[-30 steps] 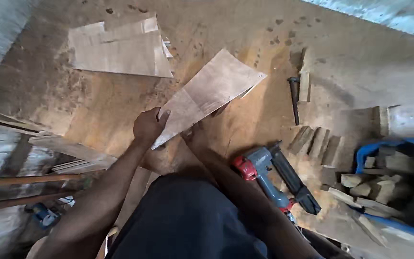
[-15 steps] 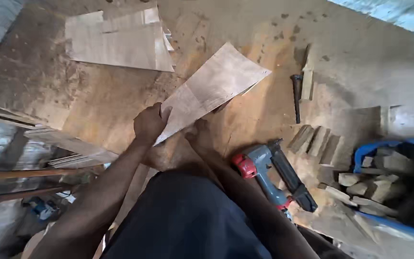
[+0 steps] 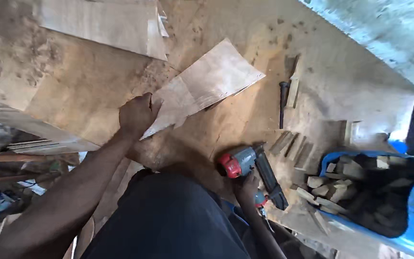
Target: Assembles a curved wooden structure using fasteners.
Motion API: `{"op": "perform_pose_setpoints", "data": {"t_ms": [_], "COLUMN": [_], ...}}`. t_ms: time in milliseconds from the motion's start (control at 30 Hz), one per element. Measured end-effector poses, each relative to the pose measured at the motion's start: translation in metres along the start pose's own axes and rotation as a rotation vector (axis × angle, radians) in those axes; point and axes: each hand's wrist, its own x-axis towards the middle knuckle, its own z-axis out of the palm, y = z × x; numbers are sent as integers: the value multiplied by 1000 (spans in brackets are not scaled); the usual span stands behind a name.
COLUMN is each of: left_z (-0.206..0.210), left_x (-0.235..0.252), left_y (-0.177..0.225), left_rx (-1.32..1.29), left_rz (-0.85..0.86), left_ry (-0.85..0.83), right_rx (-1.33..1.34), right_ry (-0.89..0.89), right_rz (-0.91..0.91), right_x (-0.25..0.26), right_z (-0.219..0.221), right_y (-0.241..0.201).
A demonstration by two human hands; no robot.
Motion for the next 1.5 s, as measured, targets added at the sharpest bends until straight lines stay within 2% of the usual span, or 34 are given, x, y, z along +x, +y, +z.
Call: {"op": "perform_pose_setpoints", "data": {"t_ms": [167,300,467,600,767,933,1100,1233,1367,1500], "left_z": [1,-4,-2,4,3,8,8,10,7,6], "left_x": [0,-2,-1,0,-1,-2,1,1,1,2], "left_y": [-2,0,-4,-6,-5,-8,-9,-11,-12,-13], "left_rx": [-5,-67,-114,-122,-144,-196,-199,-203,-212,-219], "left_rz": [-2,-1,25,43,24,74,72,79,79,85], "left_ry": [-13,-21,-9,25,22,93,100,103,59,65], "right_rx": [-175,-16,174,186,18,-75,-182,-54,23,105], "right_ry": [-209,-349,-511,-529,-551,-602,-572,-616,-724,-706], "right_rz": [0,-149,-307,-483,-685,-702,-632,-616,-500,-529], "right_x": [42,60,39,14,7,13,11,10,21,23], "right_z": [-15,-86,-218,-269,-272,-253,-248,-258,-261,-261], "right_y": [-4,-17,-99,-177,-262,-299,-306,-314,-314,-303]}}
